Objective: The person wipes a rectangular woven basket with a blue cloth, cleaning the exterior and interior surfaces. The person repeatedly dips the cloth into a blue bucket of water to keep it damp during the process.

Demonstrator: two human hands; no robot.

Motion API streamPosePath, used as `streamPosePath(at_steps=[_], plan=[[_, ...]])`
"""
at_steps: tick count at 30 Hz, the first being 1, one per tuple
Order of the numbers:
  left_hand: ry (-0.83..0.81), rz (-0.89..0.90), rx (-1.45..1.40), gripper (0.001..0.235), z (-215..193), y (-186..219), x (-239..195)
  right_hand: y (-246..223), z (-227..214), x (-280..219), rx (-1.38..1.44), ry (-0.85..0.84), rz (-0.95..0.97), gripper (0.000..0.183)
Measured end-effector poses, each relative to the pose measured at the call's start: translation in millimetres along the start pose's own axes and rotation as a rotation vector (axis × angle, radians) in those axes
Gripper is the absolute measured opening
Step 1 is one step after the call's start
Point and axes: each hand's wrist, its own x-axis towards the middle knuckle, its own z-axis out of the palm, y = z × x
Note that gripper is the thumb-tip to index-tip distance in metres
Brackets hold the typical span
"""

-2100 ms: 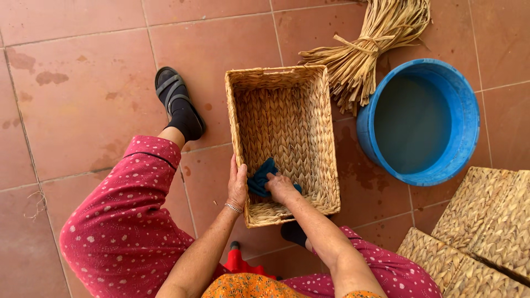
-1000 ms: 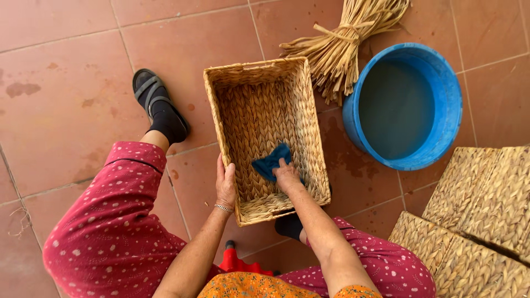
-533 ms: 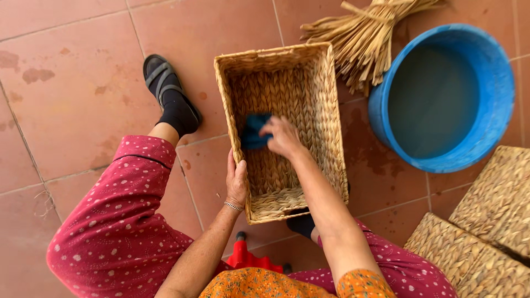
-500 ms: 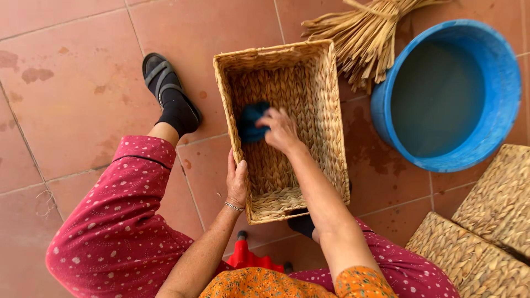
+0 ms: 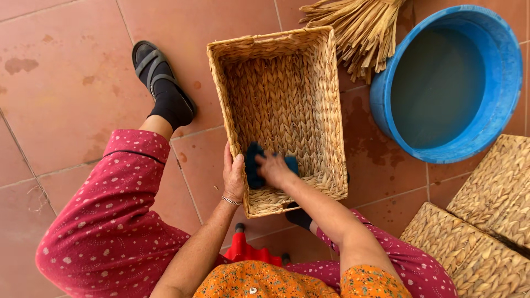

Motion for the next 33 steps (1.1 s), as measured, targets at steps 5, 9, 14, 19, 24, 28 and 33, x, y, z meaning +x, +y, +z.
streamPosePath(at_steps=[5,9,14,19,24,28,33], plan=[[0.003,-0.018,0.022,0.070,0,5,1,-19,-25,-19,0.063,-0.261,0.017,0.035],[-0.007,-0.085,0.044,0.071,2,9,2,6,-41,-27,0.162,-0.296,0.160,0.042],[-0.002,-0.081,-0.001,0.072,1,7,1,64,-34,-37,0.276,-0.198,0.385,0.033],[0.009,-0.041,0.036,0.072,3,5,2,114,-53,-9,0.390,0.516,0.502,0.024],[0.010,-0.118,-0.014,0.074,0,0,-2,139,-95,54,0.288,0.672,0.549,0.057],[0.006,-0.070,0.023,0.072,2,1,5,137,-121,75,0.172,0.396,0.696,0.098],[0.011,-0.088,0.028,0.072,0,3,-1,121,-102,51,0.244,0.252,0.706,0.099]])
